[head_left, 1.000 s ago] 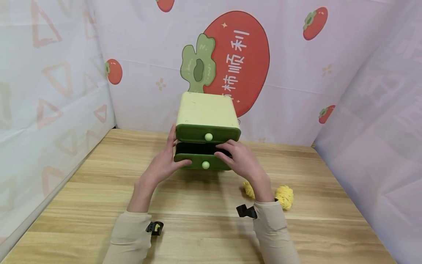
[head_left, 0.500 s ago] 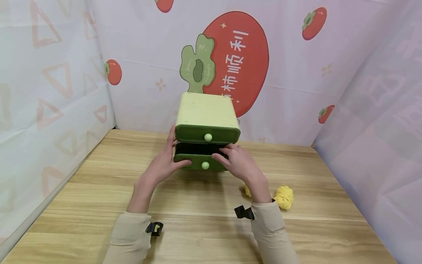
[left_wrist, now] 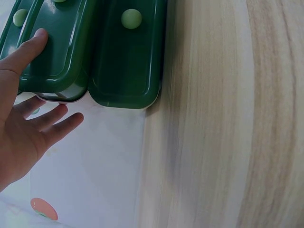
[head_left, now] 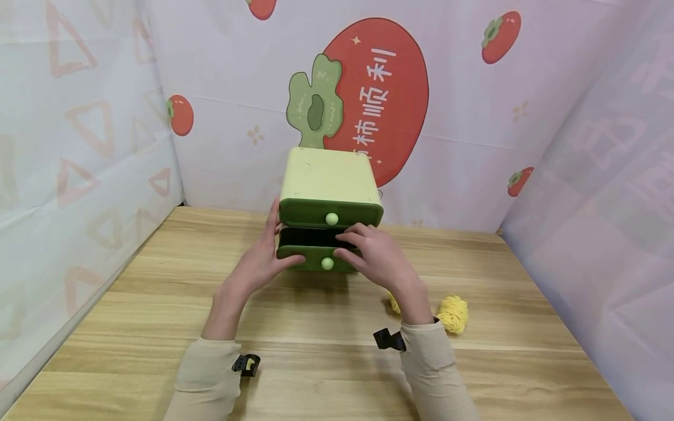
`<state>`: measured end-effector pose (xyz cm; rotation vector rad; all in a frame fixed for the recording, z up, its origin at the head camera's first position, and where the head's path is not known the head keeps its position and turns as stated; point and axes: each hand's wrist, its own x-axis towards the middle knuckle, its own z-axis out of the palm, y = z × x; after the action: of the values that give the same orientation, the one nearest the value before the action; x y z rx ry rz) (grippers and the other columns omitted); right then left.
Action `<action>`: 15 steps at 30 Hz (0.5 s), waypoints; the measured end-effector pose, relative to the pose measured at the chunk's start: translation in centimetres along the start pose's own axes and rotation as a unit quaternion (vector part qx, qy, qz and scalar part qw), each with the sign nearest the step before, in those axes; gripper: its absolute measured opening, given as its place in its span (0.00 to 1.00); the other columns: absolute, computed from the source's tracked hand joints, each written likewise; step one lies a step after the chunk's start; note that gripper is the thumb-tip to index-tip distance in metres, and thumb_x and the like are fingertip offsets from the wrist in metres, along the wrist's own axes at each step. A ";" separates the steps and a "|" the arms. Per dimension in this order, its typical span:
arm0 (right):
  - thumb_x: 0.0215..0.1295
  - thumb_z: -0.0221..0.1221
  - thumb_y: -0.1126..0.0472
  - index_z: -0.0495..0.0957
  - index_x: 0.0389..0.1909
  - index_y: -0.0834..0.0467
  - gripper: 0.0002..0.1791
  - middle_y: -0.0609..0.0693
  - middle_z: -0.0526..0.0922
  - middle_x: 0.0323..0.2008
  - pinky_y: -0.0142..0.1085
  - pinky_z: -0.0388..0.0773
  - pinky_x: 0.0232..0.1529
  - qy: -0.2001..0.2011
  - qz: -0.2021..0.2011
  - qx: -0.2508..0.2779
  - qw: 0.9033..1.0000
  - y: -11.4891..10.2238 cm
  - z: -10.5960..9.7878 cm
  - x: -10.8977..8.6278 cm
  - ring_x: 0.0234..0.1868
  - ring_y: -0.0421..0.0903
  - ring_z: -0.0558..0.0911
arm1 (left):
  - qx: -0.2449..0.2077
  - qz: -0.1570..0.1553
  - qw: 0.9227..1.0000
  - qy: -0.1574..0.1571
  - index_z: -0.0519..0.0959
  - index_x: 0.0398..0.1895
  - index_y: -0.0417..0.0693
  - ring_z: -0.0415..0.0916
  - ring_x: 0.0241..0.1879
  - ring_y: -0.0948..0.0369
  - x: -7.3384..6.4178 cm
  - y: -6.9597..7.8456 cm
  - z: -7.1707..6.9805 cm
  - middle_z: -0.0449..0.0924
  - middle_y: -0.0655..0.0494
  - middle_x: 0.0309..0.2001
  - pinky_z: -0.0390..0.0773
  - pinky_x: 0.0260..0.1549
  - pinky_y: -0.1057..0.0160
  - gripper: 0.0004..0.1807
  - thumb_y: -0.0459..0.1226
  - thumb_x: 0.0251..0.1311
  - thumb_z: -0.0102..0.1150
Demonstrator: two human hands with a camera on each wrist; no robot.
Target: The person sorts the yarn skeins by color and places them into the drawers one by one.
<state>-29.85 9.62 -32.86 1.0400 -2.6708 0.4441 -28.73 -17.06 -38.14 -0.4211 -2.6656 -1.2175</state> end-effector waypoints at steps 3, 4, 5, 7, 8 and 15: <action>0.70 0.60 0.47 0.82 0.57 0.54 0.21 0.51 0.81 0.55 0.45 0.77 0.58 -0.004 -0.027 0.007 1.000 -0.1 0.4 0.1 0.57 0.49 0.80 | 0.002 0.006 1.000 0.003 0.20 0.76 0.74 0.61 0.72 0.47 0.0 -0.1 0.0 0.57 0.48 0.76 0.71 0.60 0.38 0.69 0.51 0.54 0.72; 0.70 0.60 0.47 0.81 0.58 0.53 0.21 0.50 0.81 0.55 0.45 0.76 0.59 -0.006 -0.033 0.010 0.999 -0.2 0.5 0.1 0.57 0.48 0.80 | 0.004 0.008 1.000 0.004 0.20 0.77 0.73 0.62 0.72 0.46 0.0 -0.1 0.1 0.57 0.47 0.76 0.71 0.60 0.38 0.69 0.51 0.54 0.72; 0.70 0.60 0.47 0.81 0.58 0.53 0.21 0.50 0.81 0.55 0.45 0.76 0.59 -0.008 -0.037 0.014 0.999 -0.2 0.5 0.2 0.57 0.48 0.80 | 0.004 0.008 1.000 0.003 0.20 0.76 0.74 0.62 0.72 0.46 0.0 -0.1 0.1 0.57 0.47 0.76 0.71 0.60 0.38 0.69 0.51 0.54 0.72; 0.69 0.61 0.48 0.81 0.58 0.52 0.21 0.48 0.82 0.56 0.46 0.75 0.61 -0.013 -0.043 0.027 0.999 -0.3 0.6 0.2 0.58 0.47 0.80 | 0.003 0.006 1.000 0.003 0.20 0.76 0.75 0.62 0.72 0.46 0.0 -0.1 0.1 0.57 0.47 0.76 0.71 0.59 0.38 0.69 0.51 0.54 0.73; 0.69 0.61 0.48 0.81 0.58 0.51 0.21 0.48 0.82 0.56 0.46 0.74 0.62 -0.018 -0.045 0.032 0.998 -0.4 0.7 0.3 0.59 0.47 0.79 | 0.002 0.005 1.000 0.003 0.20 0.76 0.75 0.62 0.72 0.46 0.0 0.0 0.1 0.57 0.47 0.76 0.71 0.59 0.38 0.69 0.51 0.54 0.73; 0.71 0.56 0.43 0.79 0.61 0.55 0.26 0.52 0.80 0.61 0.49 0.69 0.67 -0.070 0.011 0.047 0.996 -0.9 0.4 0.3 0.65 0.51 0.76 | -0.001 -0.002 1.000 -0.002 0.19 0.75 0.77 0.61 0.73 0.47 -0.2 0.2 -0.1 0.56 0.47 0.76 0.70 0.60 0.37 0.69 0.52 0.55 0.72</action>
<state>-29.50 8.68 -32.98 1.1084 -2.8106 0.5240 -28.52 -17.09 -37.98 -0.4203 -2.6705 -1.2208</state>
